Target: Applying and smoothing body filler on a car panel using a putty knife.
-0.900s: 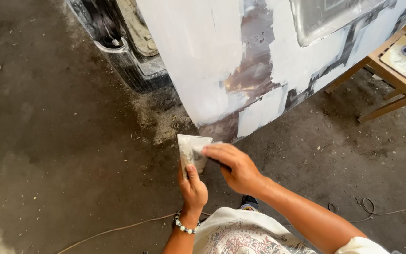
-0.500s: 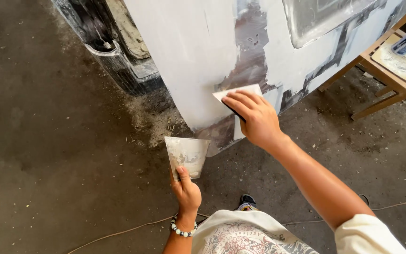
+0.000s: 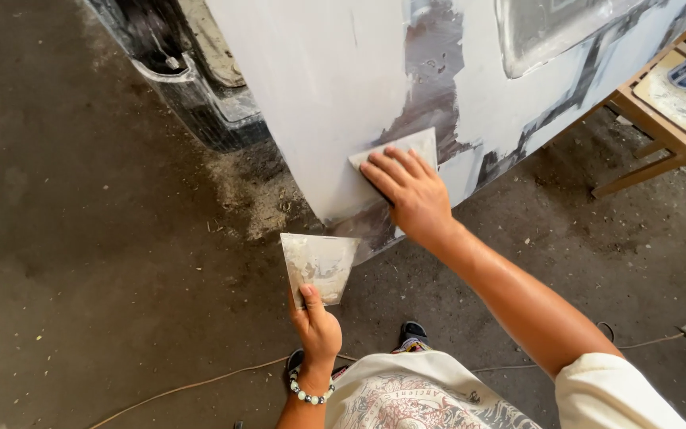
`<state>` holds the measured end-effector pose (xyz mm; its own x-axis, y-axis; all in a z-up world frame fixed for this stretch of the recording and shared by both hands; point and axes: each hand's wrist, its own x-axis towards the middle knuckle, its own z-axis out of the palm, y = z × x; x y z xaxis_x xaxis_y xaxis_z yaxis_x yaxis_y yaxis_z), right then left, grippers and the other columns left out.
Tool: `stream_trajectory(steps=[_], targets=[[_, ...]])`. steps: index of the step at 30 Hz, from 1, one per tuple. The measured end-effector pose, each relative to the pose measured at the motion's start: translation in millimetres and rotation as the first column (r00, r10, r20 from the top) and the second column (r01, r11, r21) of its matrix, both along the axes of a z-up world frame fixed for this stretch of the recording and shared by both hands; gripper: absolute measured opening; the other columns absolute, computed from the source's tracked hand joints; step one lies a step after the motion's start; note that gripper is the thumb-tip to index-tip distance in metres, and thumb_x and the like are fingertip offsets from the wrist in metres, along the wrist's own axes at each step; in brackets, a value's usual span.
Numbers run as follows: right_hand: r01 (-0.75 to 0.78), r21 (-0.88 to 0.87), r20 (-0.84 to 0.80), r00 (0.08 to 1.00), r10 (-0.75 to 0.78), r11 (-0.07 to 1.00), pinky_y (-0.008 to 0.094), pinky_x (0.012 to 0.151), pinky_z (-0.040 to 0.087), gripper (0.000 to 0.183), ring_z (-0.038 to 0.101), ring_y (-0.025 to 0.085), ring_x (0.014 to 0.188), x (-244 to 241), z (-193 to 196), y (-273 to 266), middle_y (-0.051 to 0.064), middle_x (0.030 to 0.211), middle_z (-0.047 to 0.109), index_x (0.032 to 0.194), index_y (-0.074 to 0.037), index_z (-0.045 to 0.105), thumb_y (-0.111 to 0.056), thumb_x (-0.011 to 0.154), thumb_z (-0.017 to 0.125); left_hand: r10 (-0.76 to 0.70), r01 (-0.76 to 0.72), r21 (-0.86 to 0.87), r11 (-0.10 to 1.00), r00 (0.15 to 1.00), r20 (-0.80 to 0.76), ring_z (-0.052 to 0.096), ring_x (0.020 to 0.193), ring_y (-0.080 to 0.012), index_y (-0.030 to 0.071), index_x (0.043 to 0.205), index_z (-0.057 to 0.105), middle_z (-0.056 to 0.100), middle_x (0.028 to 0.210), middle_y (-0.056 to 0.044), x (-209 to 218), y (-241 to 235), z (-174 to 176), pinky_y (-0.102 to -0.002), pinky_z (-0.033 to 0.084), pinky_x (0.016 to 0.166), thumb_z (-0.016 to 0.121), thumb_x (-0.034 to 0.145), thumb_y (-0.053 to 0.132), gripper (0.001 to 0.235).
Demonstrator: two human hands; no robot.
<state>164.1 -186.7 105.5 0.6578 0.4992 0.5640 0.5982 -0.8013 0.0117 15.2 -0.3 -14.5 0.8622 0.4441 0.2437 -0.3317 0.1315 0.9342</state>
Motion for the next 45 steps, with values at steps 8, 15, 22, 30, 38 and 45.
stream_trajectory(steps=[8, 15, 22, 30, 38, 45], targets=[[-0.022, 0.034, -0.108, 0.994, 0.026, 0.999, 0.047, 0.118, 0.038, 0.073, 0.05, 0.03, 0.139, -34.6, -41.5, -12.8, 0.006, 0.147, 0.059, 0.145, -0.016, 0.058, 0.001, 0.075, 0.071, -0.037, 0.037, 0.002, 0.999, 0.999, -0.038, 0.058, 0.098, -0.0172, -0.007, 0.125, 0.056, 0.064, 0.11, -0.012, 2.1, -5.7, -12.9, -0.031, 0.048, 0.088, 0.04, 0.113, 0.025, 0.037], [-0.086, -0.01, -0.149, 0.985, 0.084, 0.996, 0.048, 0.115, 0.04, 0.074, 0.053, 0.029, 0.136, -42.2, -34.0, -32.6, 0.006, 0.142, 0.06, 0.14, -0.012, 0.06, 0.003, 0.068, 0.068, -0.033, 0.034, 0.037, 0.999, 0.999, -0.034, 0.061, 0.102, -0.0179, -0.009, 0.127, 0.056, 0.066, 0.114, -0.014, -2.8, -2.0, -11.8, -0.031, 0.049, 0.091, 0.04, 0.113, 0.025, 0.04], [-0.046, 0.071, -0.002, 0.999, 0.046, 0.996, 0.044, 0.119, 0.042, 0.061, 0.055, 0.028, 0.138, -11.9, -13.1, -33.4, 0.004, 0.143, 0.062, 0.141, -0.013, 0.061, 0.007, 0.083, 0.066, -0.033, 0.034, 0.024, 0.999, 0.999, -0.039, 0.061, 0.105, -0.0177, -0.009, 0.128, 0.053, 0.066, 0.117, -0.013, -5.8, -2.6, 1.5, -0.03, 0.048, 0.092, 0.04, 0.11, 0.025, 0.04], [0.013, 0.03, -0.094, 0.996, -0.01, 0.999, 0.046, 0.118, 0.039, 0.078, 0.05, 0.029, 0.138, -29.5, -49.5, -40.3, 0.006, 0.144, 0.059, 0.142, -0.014, 0.06, 0.007, 0.067, 0.068, -0.034, 0.034, 0.014, 0.999, 0.999, -0.004, 0.06, 0.103, -0.0172, -0.009, 0.126, 0.057, 0.066, 0.114, -0.013, -4.0, -6.0, -4.2, -0.03, 0.048, 0.093, 0.04, 0.113, 0.024, 0.039], [-0.017, 0.012, -0.097, 0.995, 0.018, 1.0, 0.047, 0.119, 0.037, 0.073, 0.05, 0.027, 0.139, -16.2, -52.1, -62.6, 0.005, 0.145, 0.059, 0.144, -0.013, 0.058, 0.004, 0.074, 0.07, -0.036, 0.037, 0.05, 0.998, 0.999, -0.01, 0.06, 0.108, -0.0186, -0.009, 0.134, 0.052, 0.064, 0.121, -0.014, -4.5, -7.3, 9.3, -0.031, 0.048, 0.096, 0.04, 0.112, 0.025, 0.043], [0.041, -0.004, 0.029, 0.999, -0.041, 0.999, 0.045, 0.124, 0.034, 0.068, 0.048, 0.026, 0.144, -5.4, -71.2, -67.5, 0.003, 0.148, 0.059, 0.145, -0.018, 0.058, 0.005, 0.082, 0.067, -0.042, 0.042, 0.025, 0.999, 0.999, -0.016, 0.059, 0.112, -0.0194, -0.011, 0.135, 0.053, 0.064, 0.124, -0.016, -7.5, -5.8, -0.2, -0.032, 0.046, 0.1, 0.04, 0.115, 0.027, 0.045]])
